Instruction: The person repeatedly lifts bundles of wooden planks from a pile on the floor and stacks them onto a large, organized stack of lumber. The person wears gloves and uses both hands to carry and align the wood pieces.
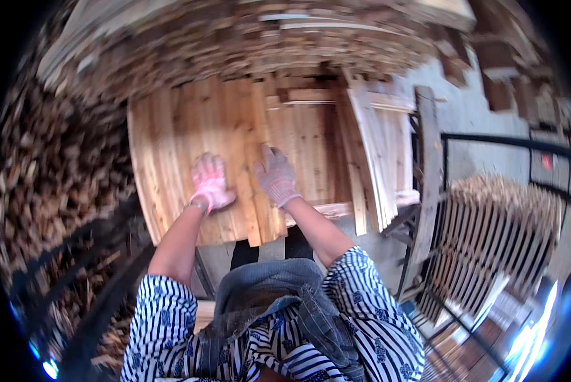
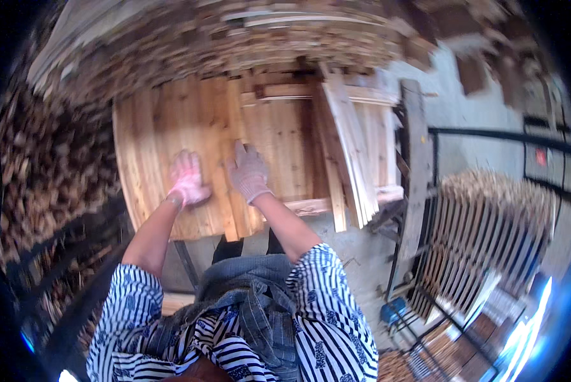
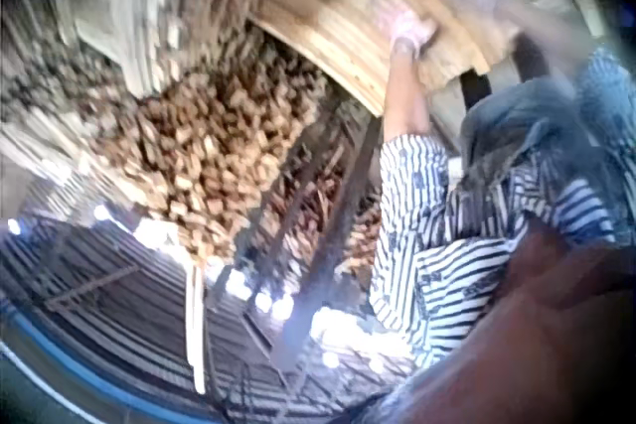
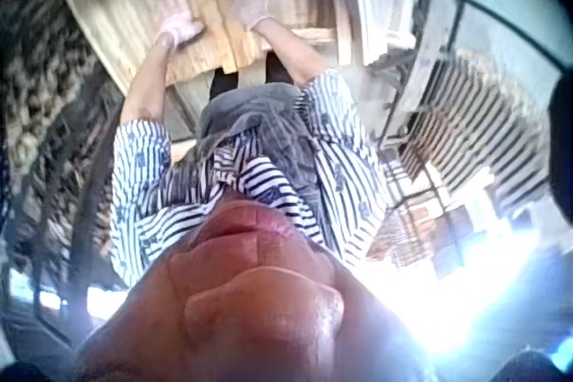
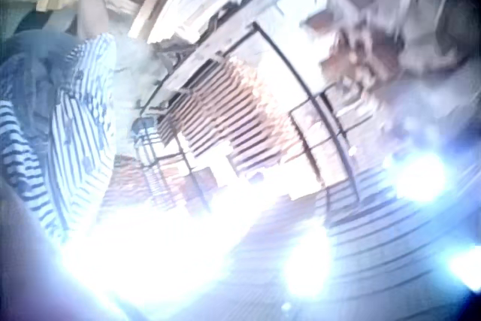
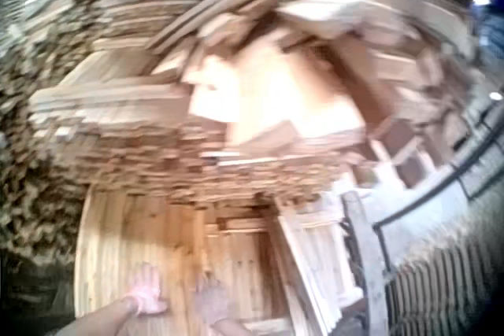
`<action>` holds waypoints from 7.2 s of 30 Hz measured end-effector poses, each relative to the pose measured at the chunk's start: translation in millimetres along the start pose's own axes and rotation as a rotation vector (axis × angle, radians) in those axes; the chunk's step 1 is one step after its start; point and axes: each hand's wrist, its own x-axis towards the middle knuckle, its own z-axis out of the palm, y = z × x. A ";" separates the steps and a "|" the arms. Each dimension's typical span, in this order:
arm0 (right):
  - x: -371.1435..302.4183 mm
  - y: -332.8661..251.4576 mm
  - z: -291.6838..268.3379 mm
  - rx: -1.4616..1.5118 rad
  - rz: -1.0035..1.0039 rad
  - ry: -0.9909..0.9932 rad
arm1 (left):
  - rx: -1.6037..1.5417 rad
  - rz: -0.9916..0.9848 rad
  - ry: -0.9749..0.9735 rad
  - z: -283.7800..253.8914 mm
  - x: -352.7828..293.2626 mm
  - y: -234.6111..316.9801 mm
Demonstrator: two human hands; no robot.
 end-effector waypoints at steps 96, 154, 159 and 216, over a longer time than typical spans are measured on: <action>23.7 120.5 -106.2 0.166 0.288 -0.077 | -0.015 -0.051 0.164 24.4 -6.6 -23.2; -133.9 41.0 97.8 1.601 1.093 -0.537 | -1.524 -0.981 0.289 312.7 -421.6 23.3; -165.1 18.3 80.9 1.642 1.074 -0.570 | -1.743 -1.135 0.261 348.5 -451.6 62.6; -907.9 -76.9 533.9 -0.084 0.373 -1.604 | -2.218 -1.583 0.798 881.7 -710.2 -258.6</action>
